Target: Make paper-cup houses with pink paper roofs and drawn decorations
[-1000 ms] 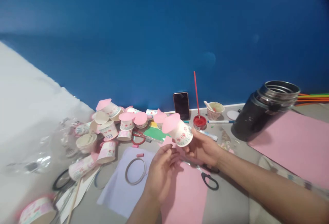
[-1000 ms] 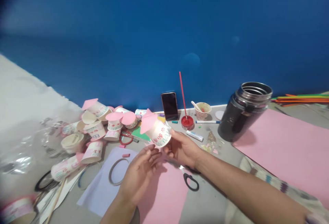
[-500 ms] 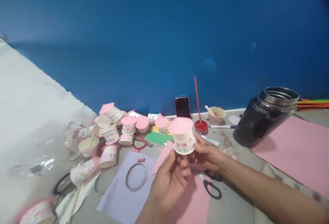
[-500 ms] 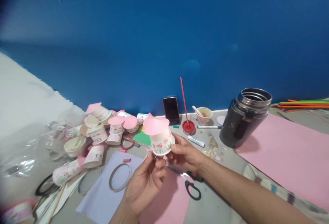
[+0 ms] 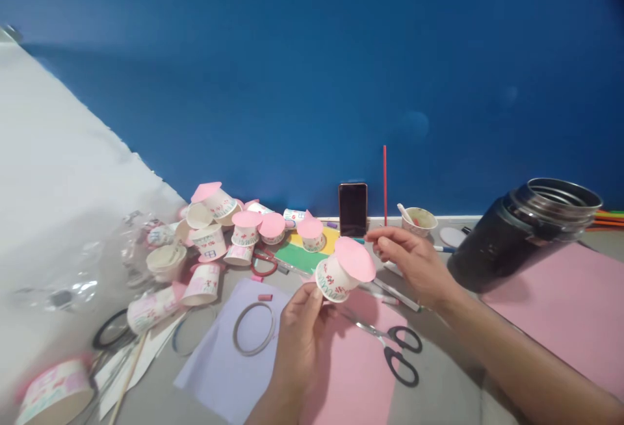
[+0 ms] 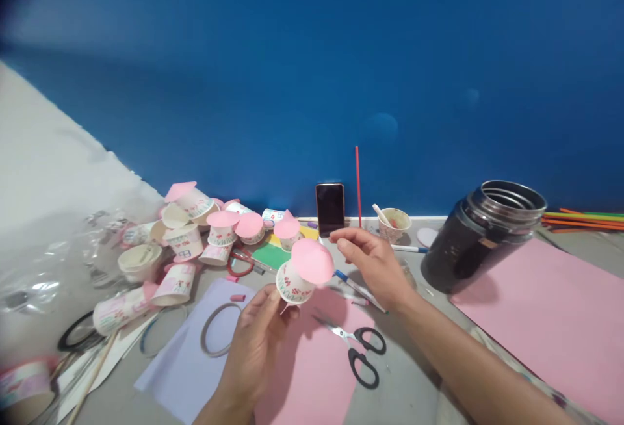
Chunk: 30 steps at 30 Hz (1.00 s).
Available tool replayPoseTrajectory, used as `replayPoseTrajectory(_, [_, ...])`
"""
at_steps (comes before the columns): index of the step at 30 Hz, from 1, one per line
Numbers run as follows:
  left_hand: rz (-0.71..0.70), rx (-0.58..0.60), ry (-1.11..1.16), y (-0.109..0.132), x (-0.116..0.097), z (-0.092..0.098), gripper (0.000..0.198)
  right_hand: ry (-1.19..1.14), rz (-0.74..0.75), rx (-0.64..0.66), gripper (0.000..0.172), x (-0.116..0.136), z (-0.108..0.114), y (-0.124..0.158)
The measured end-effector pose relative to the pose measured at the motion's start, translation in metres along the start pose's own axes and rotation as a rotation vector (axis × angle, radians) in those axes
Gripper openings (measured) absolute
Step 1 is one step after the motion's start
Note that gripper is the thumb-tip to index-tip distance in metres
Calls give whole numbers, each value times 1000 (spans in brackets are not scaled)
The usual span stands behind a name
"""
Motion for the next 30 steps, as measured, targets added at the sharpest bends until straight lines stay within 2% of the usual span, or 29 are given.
replayPoseTrajectory(4, [-4,7,-105,-1,10,8,33,78,195,41,40,14,-4,13])
replayPoseTrajectory(7, [-14,31,-176,-1,16,10,33,94,288,79,39,16,-6,17])
replayPoseTrajectory(13, [-26,48,-212,3,18,9,34,90,257,151,33,12,-6,17])
replayPoseTrajectory(19, [-31,42,-195,4,16,8,30,92,275,143,31,13,-9,18])
replayPoseTrajectory(25, [-6,-24,-129,3,18,9,25,109,283,124,28,15,-11,20])
replayPoseTrajectory(30, [22,2,-79,3,16,3,27,147,321,118,27,21,-6,21])
Point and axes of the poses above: each hand's wrist, its own y-axis away from the middle knuckle, its own z-axis out of the back of the hand, x = y × z, the point moved 1 cm from there along -y, towards the middle knuckle, and after that the axes turned 14 degrees about y, right-handed, at the moved point
